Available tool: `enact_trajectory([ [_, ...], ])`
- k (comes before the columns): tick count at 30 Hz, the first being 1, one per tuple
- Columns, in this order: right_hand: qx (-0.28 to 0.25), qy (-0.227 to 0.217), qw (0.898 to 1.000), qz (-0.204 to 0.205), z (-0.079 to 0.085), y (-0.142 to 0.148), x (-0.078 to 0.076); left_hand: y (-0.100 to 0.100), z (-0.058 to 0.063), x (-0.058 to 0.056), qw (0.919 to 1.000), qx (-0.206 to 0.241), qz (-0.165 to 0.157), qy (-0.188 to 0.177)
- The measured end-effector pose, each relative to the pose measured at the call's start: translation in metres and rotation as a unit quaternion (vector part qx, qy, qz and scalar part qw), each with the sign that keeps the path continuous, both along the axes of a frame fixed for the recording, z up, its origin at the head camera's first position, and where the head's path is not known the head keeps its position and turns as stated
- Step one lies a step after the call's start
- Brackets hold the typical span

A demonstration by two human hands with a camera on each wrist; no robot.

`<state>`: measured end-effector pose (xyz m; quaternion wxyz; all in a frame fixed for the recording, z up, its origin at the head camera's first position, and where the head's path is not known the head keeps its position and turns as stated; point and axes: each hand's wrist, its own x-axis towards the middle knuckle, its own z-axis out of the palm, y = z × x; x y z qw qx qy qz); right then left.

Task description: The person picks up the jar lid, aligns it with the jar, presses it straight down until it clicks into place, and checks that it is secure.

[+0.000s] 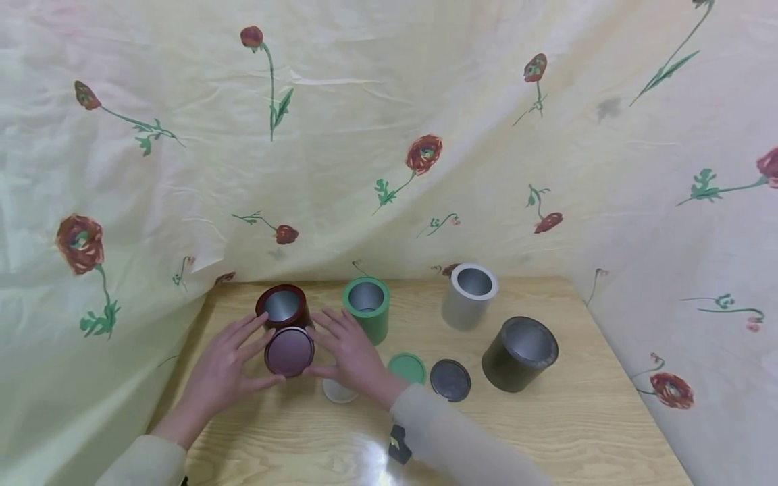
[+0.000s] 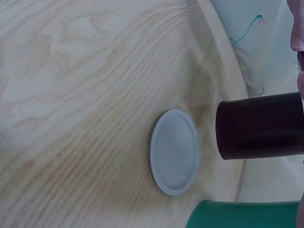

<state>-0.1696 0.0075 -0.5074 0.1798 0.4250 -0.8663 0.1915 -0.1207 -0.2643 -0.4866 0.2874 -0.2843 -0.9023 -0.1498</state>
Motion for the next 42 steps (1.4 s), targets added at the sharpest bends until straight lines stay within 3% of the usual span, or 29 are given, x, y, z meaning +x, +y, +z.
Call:
enact_trajectory([
  [9, -0.024, 0.029, 0.999, 0.007, 0.014, 0.000, -0.010, 0.000, 0.016, -0.011, 0.9997, 0.003, -0.014, 0.022],
  [24, -0.031, 0.023, 0.999, -0.004, 0.037, -0.001, -0.031, -0.002, 0.044, -0.034, 0.9991, -0.016, -0.023, 0.033],
  [42, -0.005, -0.002, 1.000, -0.019, 0.054, -0.009, -0.056, -0.008, 0.057, -0.057, 0.9995, -0.015, -0.010, 0.027],
])
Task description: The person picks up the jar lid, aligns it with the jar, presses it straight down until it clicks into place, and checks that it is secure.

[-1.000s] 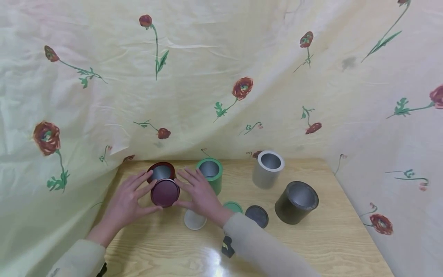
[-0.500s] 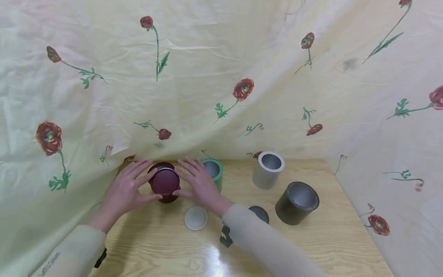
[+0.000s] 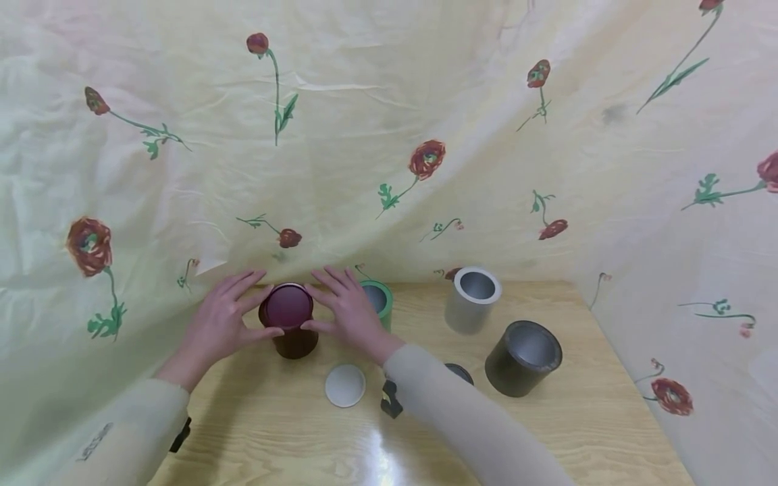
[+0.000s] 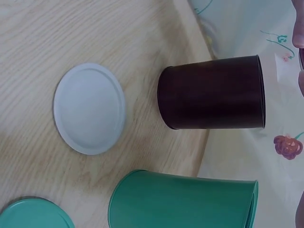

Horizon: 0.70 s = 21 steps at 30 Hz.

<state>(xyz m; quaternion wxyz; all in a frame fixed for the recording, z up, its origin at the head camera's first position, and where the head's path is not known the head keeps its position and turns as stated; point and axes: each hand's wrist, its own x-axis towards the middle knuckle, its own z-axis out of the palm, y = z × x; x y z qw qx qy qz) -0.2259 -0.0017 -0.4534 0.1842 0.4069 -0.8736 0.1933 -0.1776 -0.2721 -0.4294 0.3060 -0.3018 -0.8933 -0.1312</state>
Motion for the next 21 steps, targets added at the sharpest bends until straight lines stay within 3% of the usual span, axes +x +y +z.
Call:
enact_trajectory([
  [21, 0.079, -0.024, 0.996, -0.040, 0.002, -0.016, -0.020, -0.013, 0.000, -0.017, 0.9958, -0.047, 0.048, -0.062],
])
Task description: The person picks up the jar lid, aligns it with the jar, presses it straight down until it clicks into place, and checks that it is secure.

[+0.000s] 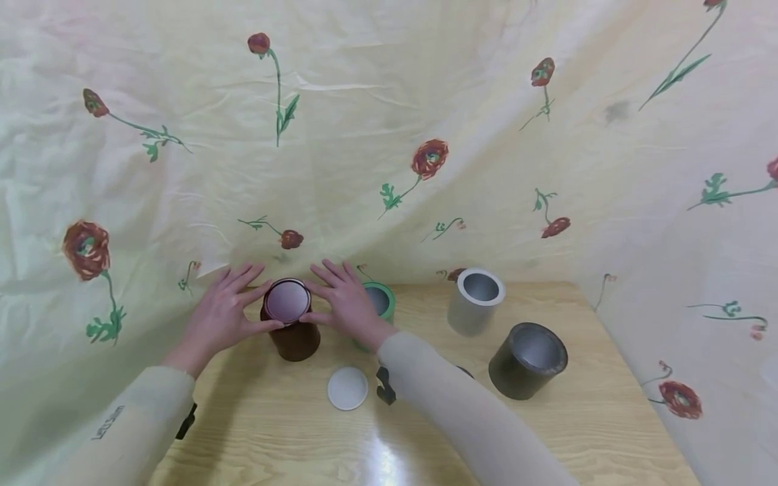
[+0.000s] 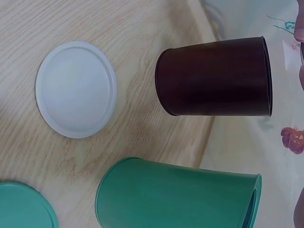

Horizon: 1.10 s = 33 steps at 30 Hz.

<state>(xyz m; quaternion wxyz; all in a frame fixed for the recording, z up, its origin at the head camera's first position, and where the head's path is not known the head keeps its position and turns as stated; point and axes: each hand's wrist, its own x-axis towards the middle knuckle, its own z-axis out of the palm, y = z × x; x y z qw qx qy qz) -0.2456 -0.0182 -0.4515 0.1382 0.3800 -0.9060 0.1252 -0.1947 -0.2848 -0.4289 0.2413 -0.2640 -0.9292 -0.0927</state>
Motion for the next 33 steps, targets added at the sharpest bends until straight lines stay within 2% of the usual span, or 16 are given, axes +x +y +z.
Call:
enact_trajectory([
  [7, 0.030, -0.018, 0.999, -0.002, 0.004, -0.007, -0.004, -0.006, 0.000, -0.001, 0.9990, -0.024, 0.026, -0.027],
  [20, 0.048, -0.065, 0.997, 0.002, 0.004, -0.014, -0.012, -0.014, -0.003, -0.009, 0.9950, -0.052, 0.040, -0.075],
  [29, 0.053, -0.104, 0.993, -0.003, 0.002, -0.019, -0.017, -0.016, -0.006, -0.013, 0.9884, -0.065, 0.057, -0.125],
  [33, 0.063, -0.112, 0.992, -0.007, 0.000, -0.020, -0.018, -0.017, -0.009, -0.015, 0.9872, -0.066, 0.058, -0.133],
])
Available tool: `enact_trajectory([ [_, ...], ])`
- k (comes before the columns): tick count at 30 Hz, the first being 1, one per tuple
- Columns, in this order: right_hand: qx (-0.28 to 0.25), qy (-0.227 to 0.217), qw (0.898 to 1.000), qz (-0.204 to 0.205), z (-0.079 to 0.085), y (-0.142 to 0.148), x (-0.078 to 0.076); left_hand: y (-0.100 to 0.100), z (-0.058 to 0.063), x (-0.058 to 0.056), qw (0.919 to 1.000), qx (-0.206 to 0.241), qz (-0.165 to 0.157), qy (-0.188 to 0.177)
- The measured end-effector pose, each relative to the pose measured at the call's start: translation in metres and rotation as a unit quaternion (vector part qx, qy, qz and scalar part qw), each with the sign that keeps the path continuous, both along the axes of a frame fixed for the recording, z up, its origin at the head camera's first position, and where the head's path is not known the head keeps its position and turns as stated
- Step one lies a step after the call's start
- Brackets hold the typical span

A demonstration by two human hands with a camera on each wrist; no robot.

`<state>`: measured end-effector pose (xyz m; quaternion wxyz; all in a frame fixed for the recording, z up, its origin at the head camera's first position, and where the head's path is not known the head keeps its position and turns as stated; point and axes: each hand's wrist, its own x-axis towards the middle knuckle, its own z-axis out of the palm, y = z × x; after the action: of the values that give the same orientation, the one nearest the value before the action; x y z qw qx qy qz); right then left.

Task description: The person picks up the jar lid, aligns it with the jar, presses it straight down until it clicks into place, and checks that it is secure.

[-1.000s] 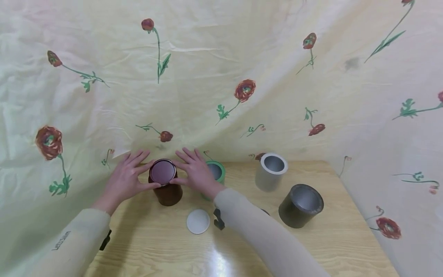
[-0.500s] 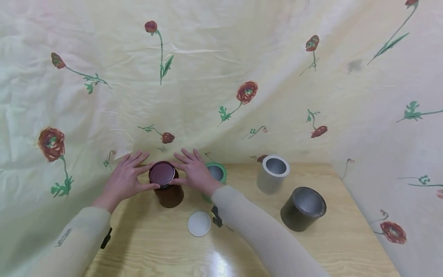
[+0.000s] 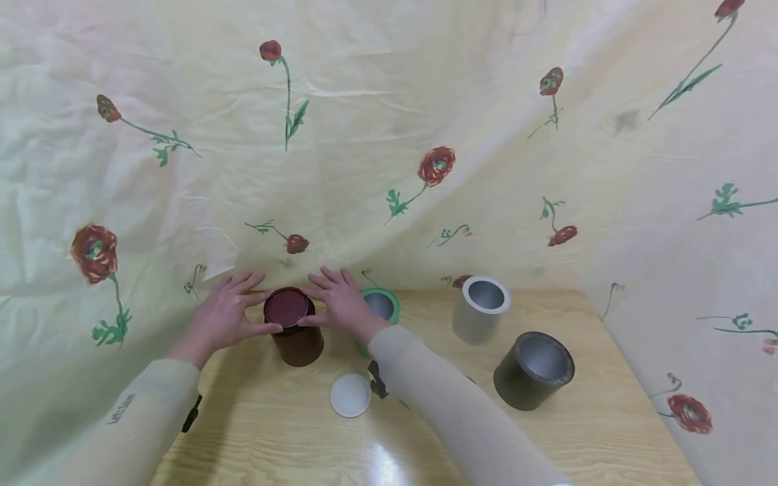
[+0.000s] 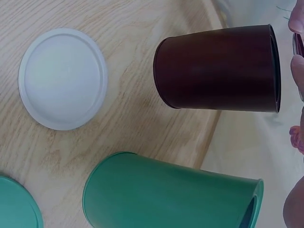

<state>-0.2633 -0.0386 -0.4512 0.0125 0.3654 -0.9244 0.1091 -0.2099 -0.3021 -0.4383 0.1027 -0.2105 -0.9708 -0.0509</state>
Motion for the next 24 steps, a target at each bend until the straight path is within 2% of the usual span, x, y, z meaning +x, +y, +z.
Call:
enact_trajectory([
  [11, 0.023, -0.006, 1.000, -0.006, -0.010, -0.004, -0.001, 0.000, -0.006, 0.001, 0.9999, -0.003, -0.002, -0.012],
  [16, 0.023, -0.008, 1.000, -0.008, -0.014, -0.005, -0.001, -0.001, -0.007, 0.001, 0.9996, -0.007, 0.000, -0.029],
  [24, 0.036, -0.022, 0.999, -0.011, -0.011, -0.005, 0.001, -0.001, -0.010, -0.001, 0.9982, -0.004, 0.008, -0.060],
])
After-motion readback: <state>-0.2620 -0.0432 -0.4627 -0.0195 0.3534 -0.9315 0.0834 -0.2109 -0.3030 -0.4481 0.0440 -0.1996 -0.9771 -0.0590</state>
